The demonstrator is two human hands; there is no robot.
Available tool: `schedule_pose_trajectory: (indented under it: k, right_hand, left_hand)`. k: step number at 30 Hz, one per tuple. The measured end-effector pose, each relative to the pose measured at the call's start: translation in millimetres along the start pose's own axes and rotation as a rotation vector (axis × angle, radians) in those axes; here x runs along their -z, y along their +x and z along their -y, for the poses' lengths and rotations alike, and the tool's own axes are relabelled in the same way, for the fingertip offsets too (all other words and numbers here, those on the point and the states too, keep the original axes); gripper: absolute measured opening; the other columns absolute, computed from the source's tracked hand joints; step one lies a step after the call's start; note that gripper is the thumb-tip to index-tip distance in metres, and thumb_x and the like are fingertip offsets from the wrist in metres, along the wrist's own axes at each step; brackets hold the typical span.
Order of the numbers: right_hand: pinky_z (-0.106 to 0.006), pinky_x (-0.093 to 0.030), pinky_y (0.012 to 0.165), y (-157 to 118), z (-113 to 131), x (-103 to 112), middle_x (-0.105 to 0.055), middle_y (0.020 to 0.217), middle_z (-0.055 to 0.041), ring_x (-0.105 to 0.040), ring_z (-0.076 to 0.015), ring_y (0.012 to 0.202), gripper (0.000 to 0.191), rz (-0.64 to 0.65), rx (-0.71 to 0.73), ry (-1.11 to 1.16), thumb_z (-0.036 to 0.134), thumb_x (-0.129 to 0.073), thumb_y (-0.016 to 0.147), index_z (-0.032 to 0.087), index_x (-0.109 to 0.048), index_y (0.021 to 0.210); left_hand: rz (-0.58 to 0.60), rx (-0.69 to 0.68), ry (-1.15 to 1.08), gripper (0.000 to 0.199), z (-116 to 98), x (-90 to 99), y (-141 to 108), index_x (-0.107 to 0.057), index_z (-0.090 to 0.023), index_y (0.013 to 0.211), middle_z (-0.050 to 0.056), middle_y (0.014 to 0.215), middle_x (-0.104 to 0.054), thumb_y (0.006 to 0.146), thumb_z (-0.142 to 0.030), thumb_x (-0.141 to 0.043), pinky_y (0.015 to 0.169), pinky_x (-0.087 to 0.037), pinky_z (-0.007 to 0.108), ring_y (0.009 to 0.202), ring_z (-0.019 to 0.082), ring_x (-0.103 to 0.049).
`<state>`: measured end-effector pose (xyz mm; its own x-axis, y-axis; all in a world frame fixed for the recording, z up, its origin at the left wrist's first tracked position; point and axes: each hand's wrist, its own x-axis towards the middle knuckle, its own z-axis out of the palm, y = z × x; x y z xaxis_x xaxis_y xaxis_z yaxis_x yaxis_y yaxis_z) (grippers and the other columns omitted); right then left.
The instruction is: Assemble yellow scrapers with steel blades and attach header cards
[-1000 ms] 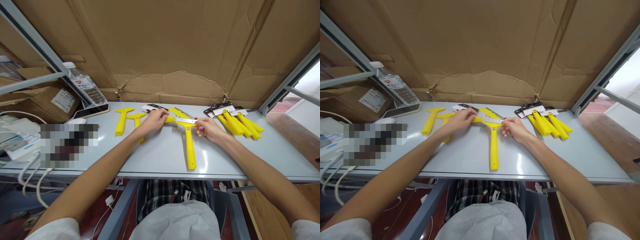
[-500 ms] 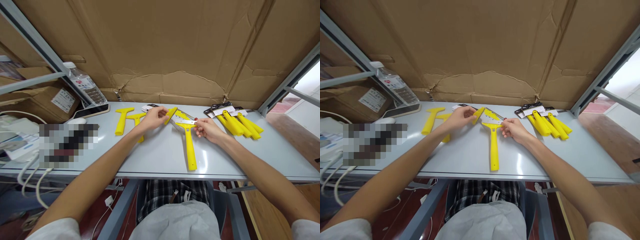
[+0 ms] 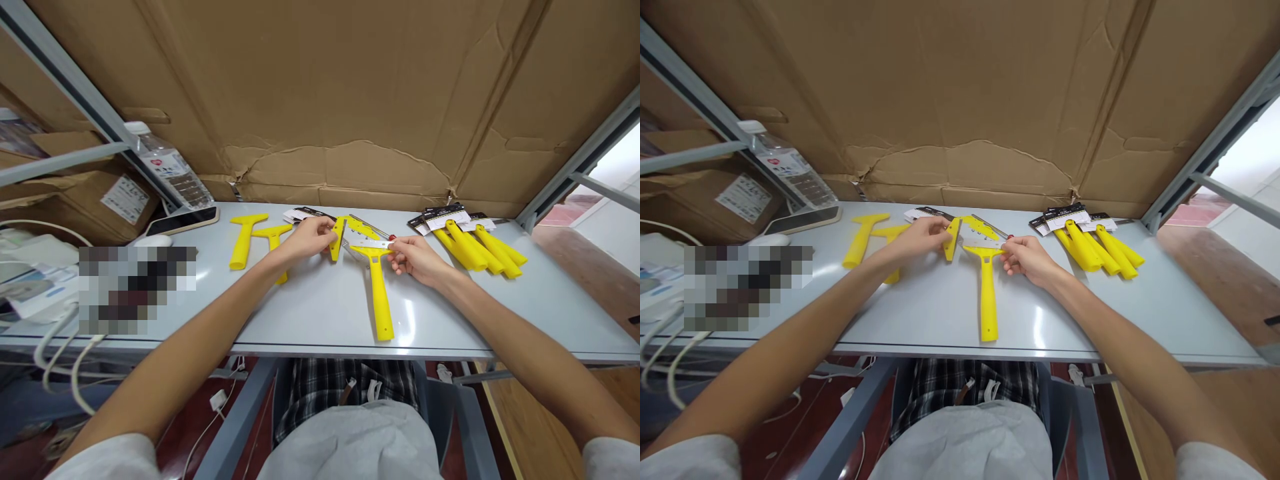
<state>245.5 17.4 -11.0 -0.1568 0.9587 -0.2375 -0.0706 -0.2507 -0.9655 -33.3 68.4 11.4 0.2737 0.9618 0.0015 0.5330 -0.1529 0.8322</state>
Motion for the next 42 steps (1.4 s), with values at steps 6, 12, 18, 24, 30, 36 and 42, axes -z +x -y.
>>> schedule_pose_trajectory:
  k: [6,12,18,24,30,36,42]
  right_hand:
    - [-0.022,-0.051,0.044,-1.9,1.2,-1.7,-0.071,0.073,-0.0072,-0.059,-0.0104,0.050,0.011,-0.007,-0.007,-0.003,0.018,-0.076,0.086,0.015,-0.066,0.085]
    - [-0.022,-0.051,0.044,-0.5,0.0,-0.9,-0.070,0.074,-0.0067,-0.059,-0.0102,0.051,0.010,-0.003,-0.008,-0.002,0.018,-0.075,0.087,0.015,-0.066,0.085]
    - [-0.022,-0.051,0.044,-0.2,0.0,-0.8,-0.069,0.074,-0.0069,-0.058,-0.0101,0.051,0.010,0.000,-0.006,-0.004,0.018,-0.073,0.088,0.014,-0.066,0.084]
    - [-0.022,-0.051,0.044,-1.1,0.4,-0.6,-0.069,0.073,-0.0069,-0.059,-0.0104,0.051,0.010,0.006,0.003,-0.010,0.019,-0.073,0.088,0.015,-0.066,0.082]
    - [-0.022,-0.050,0.044,-0.2,-0.9,-0.1,-0.069,0.074,-0.0065,-0.059,-0.0101,0.052,0.008,0.010,0.004,-0.021,0.019,-0.070,0.090,0.014,-0.067,0.085]
    - [-0.023,-0.051,0.044,2.5,-2.7,1.2,-0.070,0.076,-0.0071,-0.059,-0.0105,0.052,0.009,0.018,0.003,-0.029,0.020,-0.073,0.088,0.014,-0.066,0.085]
    - [-0.024,-0.050,0.044,3.7,-2.9,1.7,-0.070,0.075,-0.0073,-0.059,-0.0109,0.053,0.013,0.020,-0.001,-0.028,0.022,-0.077,0.086,0.015,-0.066,0.087]
  left_hand:
    - [0.028,-0.007,-0.008,0.006,-4.8,-0.3,-5.2,-0.057,-0.022,0.080,0.004,0.075,-0.072,0.082,-0.022,-0.063,0.057,-0.052,0.031,0.056,0.016,-0.064]
    - [0.106,-0.019,-0.020,0.013,-0.9,-2.4,-3.8,-0.062,-0.023,0.092,0.006,0.088,-0.078,0.083,-0.029,-0.068,0.057,-0.050,0.029,0.074,0.021,-0.070]
    - [-0.029,-0.008,0.170,0.018,-1.2,-0.6,-3.6,-0.066,-0.025,0.103,-0.001,0.068,-0.065,0.085,-0.029,-0.065,0.057,-0.042,0.032,0.065,0.022,-0.062]
    - [-0.032,-0.017,0.255,0.017,-3.5,-0.7,-3.0,-0.064,-0.024,0.100,0.000,0.074,-0.064,0.087,-0.035,-0.065,0.066,-0.043,0.033,0.071,0.023,-0.061]
    - [-0.031,0.013,0.256,0.016,-9.4,-1.2,-7.1,-0.062,-0.023,0.094,0.000,0.078,-0.060,0.087,-0.036,-0.069,0.069,-0.041,0.032,0.073,0.021,-0.055]
    - [-0.007,-0.042,0.207,0.015,-3.8,-0.6,-4.0,-0.063,-0.022,0.093,0.005,0.096,-0.070,0.088,-0.032,-0.072,0.076,-0.043,0.031,0.086,0.021,-0.061]
    - [-0.022,-0.054,0.144,0.016,9.0,-3.1,2.3,-0.064,-0.023,0.097,0.004,0.094,-0.069,0.085,-0.024,-0.074,0.069,-0.042,0.031,0.077,0.019,-0.058]
